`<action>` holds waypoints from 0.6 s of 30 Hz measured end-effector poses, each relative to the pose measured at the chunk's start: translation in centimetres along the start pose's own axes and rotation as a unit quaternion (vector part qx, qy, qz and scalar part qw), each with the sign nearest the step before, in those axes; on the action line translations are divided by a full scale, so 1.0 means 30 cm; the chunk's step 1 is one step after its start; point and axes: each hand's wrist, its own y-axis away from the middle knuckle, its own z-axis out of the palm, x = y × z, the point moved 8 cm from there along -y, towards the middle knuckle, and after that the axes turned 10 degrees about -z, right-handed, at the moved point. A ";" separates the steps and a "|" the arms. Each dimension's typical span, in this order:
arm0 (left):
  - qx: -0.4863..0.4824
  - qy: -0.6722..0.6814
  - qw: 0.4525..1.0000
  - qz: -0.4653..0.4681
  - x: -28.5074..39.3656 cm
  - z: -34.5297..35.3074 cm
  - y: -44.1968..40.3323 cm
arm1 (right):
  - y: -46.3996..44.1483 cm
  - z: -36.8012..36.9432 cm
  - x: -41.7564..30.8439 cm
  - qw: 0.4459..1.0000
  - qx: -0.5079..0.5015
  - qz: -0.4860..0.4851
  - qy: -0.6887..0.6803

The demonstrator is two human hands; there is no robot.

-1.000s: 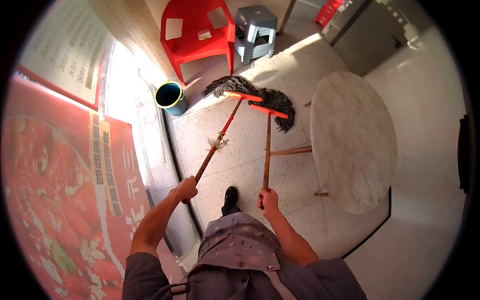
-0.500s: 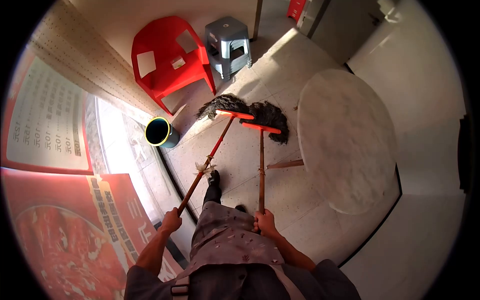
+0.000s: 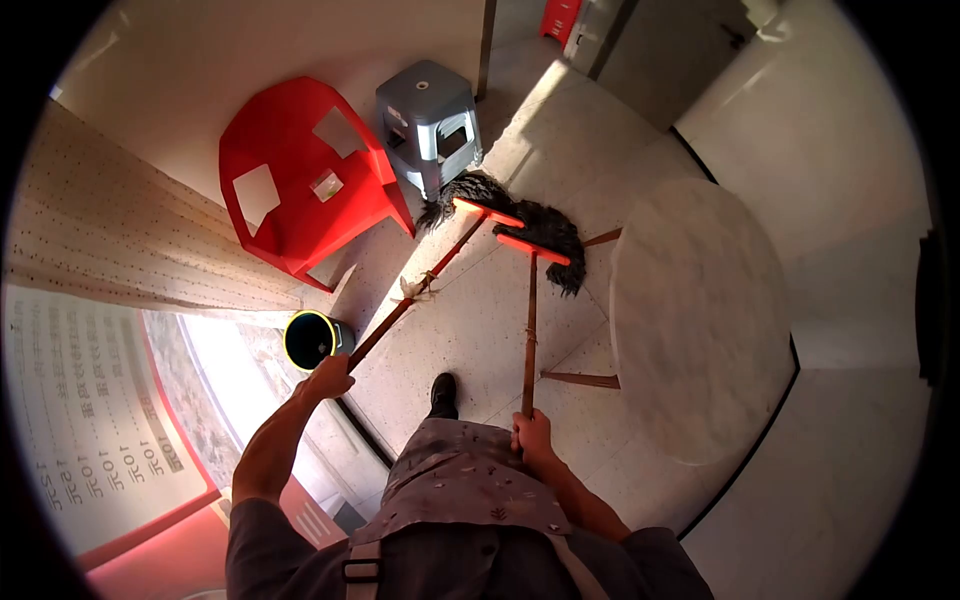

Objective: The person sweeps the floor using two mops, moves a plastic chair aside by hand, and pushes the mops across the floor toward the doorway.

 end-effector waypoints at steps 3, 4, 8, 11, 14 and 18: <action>0.014 0.032 0.999 0.000 0.110 -0.155 -0.150 | -0.114 0.053 -0.102 1.000 -0.004 -0.009 -0.016; 0.010 0.020 1.000 -0.003 0.133 -0.182 -0.220 | -0.154 0.079 -0.144 0.999 -0.003 -0.004 -0.032; -0.005 0.056 0.998 -0.040 0.268 -0.295 -0.383 | -0.366 0.195 -0.291 0.999 -0.004 -0.005 -0.053; 0.004 0.038 0.999 -0.018 0.333 -0.397 -0.429 | -0.494 0.280 -0.377 0.996 0.005 0.008 -0.090; -0.024 0.095 0.994 -0.042 0.390 -0.464 -0.487 | -0.674 0.291 -0.519 0.993 0.035 -0.023 -0.111; -0.101 0.176 0.970 -0.134 0.578 -0.546 -0.456 | -0.942 0.208 -0.737 0.996 0.029 -0.046 -0.069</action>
